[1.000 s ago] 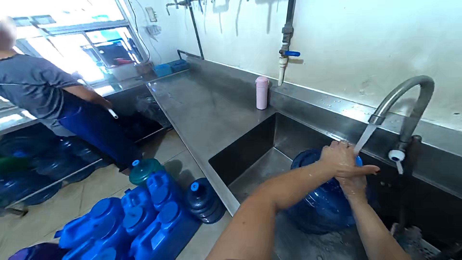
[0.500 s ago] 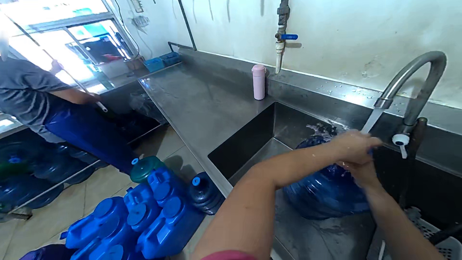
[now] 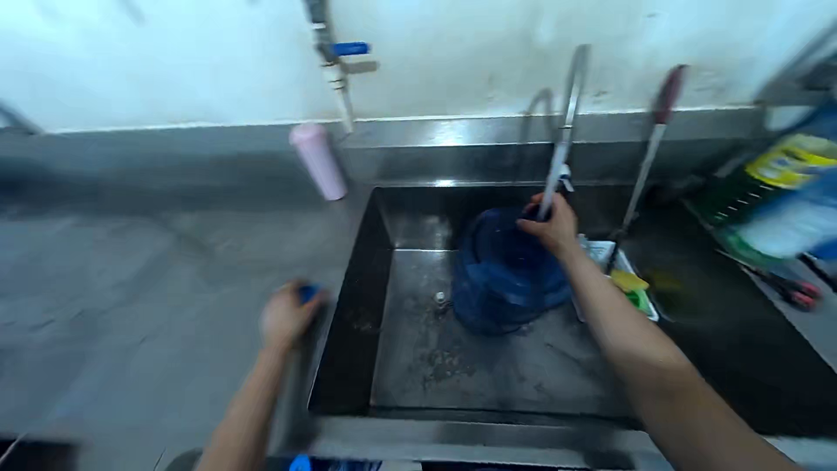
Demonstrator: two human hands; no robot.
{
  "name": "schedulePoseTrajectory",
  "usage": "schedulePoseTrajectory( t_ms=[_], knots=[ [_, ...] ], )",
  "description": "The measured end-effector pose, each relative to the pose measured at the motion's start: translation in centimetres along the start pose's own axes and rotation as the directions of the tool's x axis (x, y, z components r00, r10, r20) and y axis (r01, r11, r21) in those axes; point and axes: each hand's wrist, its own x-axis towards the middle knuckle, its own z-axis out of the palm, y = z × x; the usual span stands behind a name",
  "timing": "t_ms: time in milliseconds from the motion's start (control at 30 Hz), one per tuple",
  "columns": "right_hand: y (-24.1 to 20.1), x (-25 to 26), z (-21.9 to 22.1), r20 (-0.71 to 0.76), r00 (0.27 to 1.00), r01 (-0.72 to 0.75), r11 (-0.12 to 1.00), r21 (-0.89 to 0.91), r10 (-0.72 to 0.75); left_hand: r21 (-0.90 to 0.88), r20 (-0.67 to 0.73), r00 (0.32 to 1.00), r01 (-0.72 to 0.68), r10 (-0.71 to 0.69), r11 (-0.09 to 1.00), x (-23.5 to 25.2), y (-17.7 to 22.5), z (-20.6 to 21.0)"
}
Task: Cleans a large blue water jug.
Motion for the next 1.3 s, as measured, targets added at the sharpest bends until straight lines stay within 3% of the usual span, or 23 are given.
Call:
schedulePoseTrajectory(
  t_ms=[67,133,233,300,367,433,500,567,633,667,700,767,800,867,933,1000,1033,1067,1133,1167,1233,1300],
  knots=[
    [-0.6,-0.3,0.7,-0.061,0.997,-0.048,0.999,0.022,0.050,0.096,-0.092,0.984,0.162,-0.153,0.982,0.5,-6.0,-2.6],
    [-0.9,-0.5,0.8,-0.039,0.997,-0.071,0.997,0.038,0.072,0.098,-0.190,0.970,0.175,-0.154,0.980,0.3,-6.8,-3.5],
    [-0.1,1.0,-0.9,0.109,0.993,-0.056,0.997,0.057,0.049,0.070,-0.200,0.963,-0.172,0.183,0.983,-0.4,-0.4,-0.7],
    [1.1,4.0,-3.2,0.091,0.990,-0.117,0.991,0.071,0.110,-0.010,-0.045,0.939,-0.343,0.342,0.939,-0.9,6.3,2.7],
    [2.7,7.7,-4.9,0.003,0.966,-0.257,0.952,0.166,0.260,-0.152,0.139,0.914,-0.360,0.380,0.920,-1.4,12.8,6.5],
    [3.2,10.0,-3.9,0.074,0.913,-0.400,0.851,0.339,0.400,-0.358,0.297,0.898,-0.210,0.324,0.910,-1.5,18.0,10.0],
    [2.4,9.3,-1.3,0.104,0.937,-0.349,0.880,0.322,0.334,-0.572,0.368,0.910,0.059,0.191,0.818,-0.6,21.2,13.6],
    [-1.9,5.8,0.4,0.245,0.960,-0.143,0.990,0.011,0.136,-0.657,0.460,0.888,0.345,-0.007,0.670,0.5,23.7,16.6],
    [-5.8,0.7,-0.3,0.455,0.872,0.035,0.905,-0.424,0.179,-0.614,0.532,0.841,0.460,-0.094,0.641,0.7,23.6,20.3],
    [-5.7,-1.7,-1.8,0.474,0.859,0.099,0.845,-0.525,0.195,-0.576,0.555,0.826,0.469,-0.101,0.670,0.8,22.9,22.3],
    [-4.1,-4.2,-4.5,0.427,0.888,0.108,0.827,-0.552,0.169,-0.531,0.577,0.807,0.486,-0.124,0.694,1.0,22.3,24.7],
    [3.4,-9.2,-12.0,0.143,0.983,-0.019,0.840,-0.542,0.114,-0.511,0.610,0.778,0.530,-0.149,0.677,0.1,22.1,29.9],
    [7.7,-11.2,-16.2,-0.012,0.975,-0.198,0.836,-0.512,0.224,-0.560,0.630,0.769,0.548,-0.110,0.622,-1.1,22.6,32.0],
    [15.7,-14.2,-23.3,-0.213,0.850,-0.526,0.756,-0.389,0.482,-0.649,0.651,0.759,0.564,-0.011,0.511,-3.4,24.3,34.3],
    [16.0,-15.9,-27.2,-0.258,0.794,-0.607,0.732,-0.310,0.550,-0.617,0.704,0.703,0.542,0.094,0.570,-4.5,25.7,31.1],
    [9.5,-16.3,-30.8,-0.232,0.872,-0.487,0.812,-0.322,0.431,-0.603,0.719,0.664,0.449,0.205,0.660,-5.8,25.8,23.5],
    [7.3,-16.8,-32.4,-0.224,0.923,-0.374,0.862,-0.343,0.312,-0.630,0.681,0.695,0.393,0.232,0.670,-7.2,25.2,18.8],
    [6.2,-17.1,-33.2,-0.216,0.947,-0.302,0.891,-0.339,0.239,-0.679,0.596,0.768,0.326,0.235,0.658,-8.6,24.2,14.7],
    [6.8,-16.8,-29.5,-0.217,0.942,-0.298,0.937,-0.180,0.257,-0.763,0.337,0.924,0.155,0.182,0.628,-9.9,21.3,11.7],
    [9.3,-16.4,-25.7,-0.226,0.921,-0.341,0.937,-0.074,0.317,-0.743,0.269,0.954,0.120,0.130,0.658,-9.9,19.4,12.2],
    [12.4,-15.7,-19.5,-0.040,0.838,-0.545,0.839,0.007,0.545,-0.613,0.351,0.935,0.268,-0.048,0.744,-9.2,16.3,10.7],
    [9.7,-13.5,-19.4,0.118,0.815,-0.564,0.823,-0.064,0.567,-0.537,0.411,0.905,0.336,-0.108,0.774,-7.9,16.0,5.5]
  ],
)
